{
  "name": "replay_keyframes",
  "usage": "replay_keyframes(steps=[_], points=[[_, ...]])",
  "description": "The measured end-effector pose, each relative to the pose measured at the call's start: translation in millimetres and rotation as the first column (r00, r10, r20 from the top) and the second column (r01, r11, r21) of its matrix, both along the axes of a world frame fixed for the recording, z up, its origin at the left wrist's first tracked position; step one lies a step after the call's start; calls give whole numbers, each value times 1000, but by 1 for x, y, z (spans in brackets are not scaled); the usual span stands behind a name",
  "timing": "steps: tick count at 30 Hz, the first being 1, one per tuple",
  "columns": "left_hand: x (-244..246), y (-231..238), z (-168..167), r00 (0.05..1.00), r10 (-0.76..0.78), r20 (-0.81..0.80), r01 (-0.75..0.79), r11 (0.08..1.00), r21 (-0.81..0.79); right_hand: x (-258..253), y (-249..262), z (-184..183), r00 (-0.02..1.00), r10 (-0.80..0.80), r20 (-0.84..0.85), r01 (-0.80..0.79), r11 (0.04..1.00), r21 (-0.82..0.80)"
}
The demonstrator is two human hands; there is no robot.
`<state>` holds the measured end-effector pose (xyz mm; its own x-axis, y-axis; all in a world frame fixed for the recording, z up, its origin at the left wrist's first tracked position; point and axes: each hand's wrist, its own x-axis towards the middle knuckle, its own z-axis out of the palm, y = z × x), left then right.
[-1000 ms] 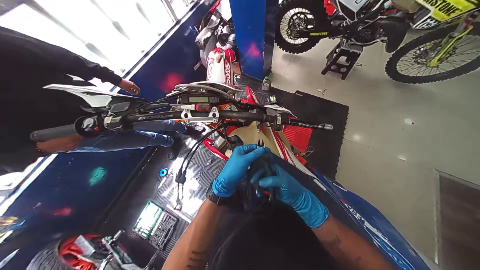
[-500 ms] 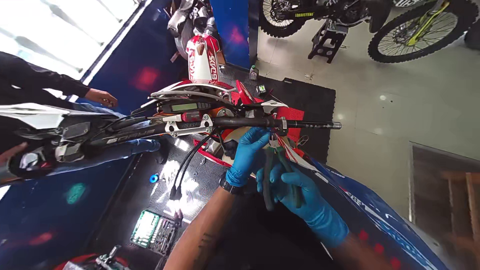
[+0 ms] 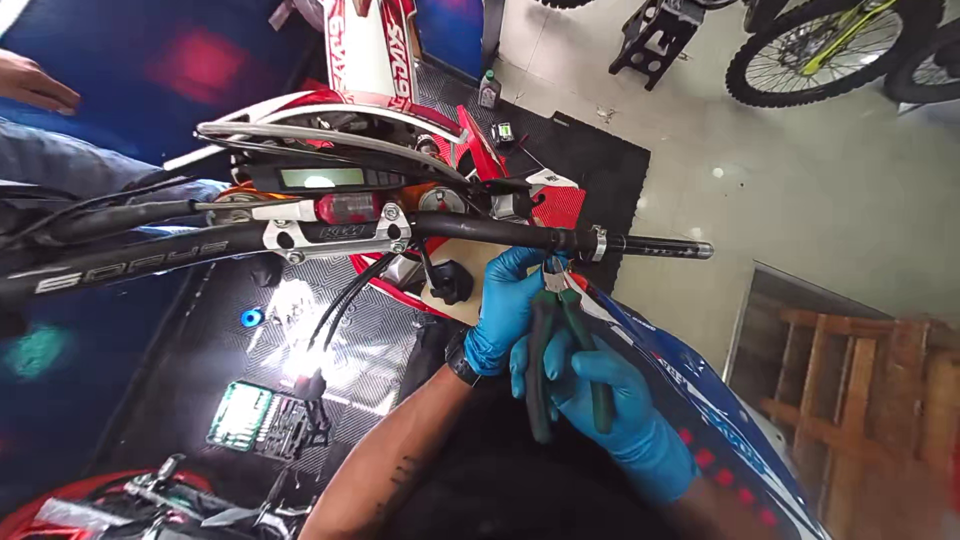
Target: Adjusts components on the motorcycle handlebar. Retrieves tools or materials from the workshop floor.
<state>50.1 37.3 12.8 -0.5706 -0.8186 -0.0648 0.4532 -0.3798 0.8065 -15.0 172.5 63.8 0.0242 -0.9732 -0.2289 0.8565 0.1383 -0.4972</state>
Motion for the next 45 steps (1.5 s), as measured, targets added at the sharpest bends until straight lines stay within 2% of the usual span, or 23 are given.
replay_keyframes(steps=[7, 12, 18, 21, 27, 30, 32, 34, 36, 41, 43, 45], points=[[-2, -1, 4, 1000, -2, -24, 4, 998, 64, 1, -6, 6, 993, -43, 110, 42, 999, 13], [-4, -6, 2, 977, -47, -207, 87, 979, 186, 10, -10, 21, 959, -91, 267, 74, 995, 72], [-4, -7, -2, 971, -60, -231, 99, 982, 159, 18, -16, 29, 952, -143, 270, 118, 987, 106], [0, -3, 18, 982, -34, -184, 71, 978, 195, 21, -19, 33, 935, -120, 333, 95, 991, 90], [0, 0, 17, 971, -10, -240, 68, 970, 232, 32, -24, 40, 890, -182, 418, 150, 983, 109], [-2, 0, 11, 980, -16, -197, 54, 981, 188, 30, -24, 41, 913, -199, 356, 147, 975, 167], [-5, -3, 7, 987, -31, -157, 52, 989, 135, 25, -11, 33, 948, -176, 266, 159, 984, 84], [-4, -4, 4, 993, -37, -112, 46, 995, 83, 14, 10, 24, 990, -129, 58, 132, 989, -68], [0, -2, 1, 998, -4, -57, 8, 998, 67, -2, 35, 18, 984, -114, -134, 99, 988, -119], [10, -2, 7, 1000, 25, 0, -24, 993, 113, -29, 77, 11, 922, -185, -339, 193, 981, -11], [9, -3, 10, 999, 33, 30, -36, 992, 119, -33, 78, 25, 884, -173, -434, 243, 964, 109], [10, -3, 12, 997, 41, 71, -49, 992, 119, -37, 86, 23, 868, -132, -479, 219, 967, 131]])
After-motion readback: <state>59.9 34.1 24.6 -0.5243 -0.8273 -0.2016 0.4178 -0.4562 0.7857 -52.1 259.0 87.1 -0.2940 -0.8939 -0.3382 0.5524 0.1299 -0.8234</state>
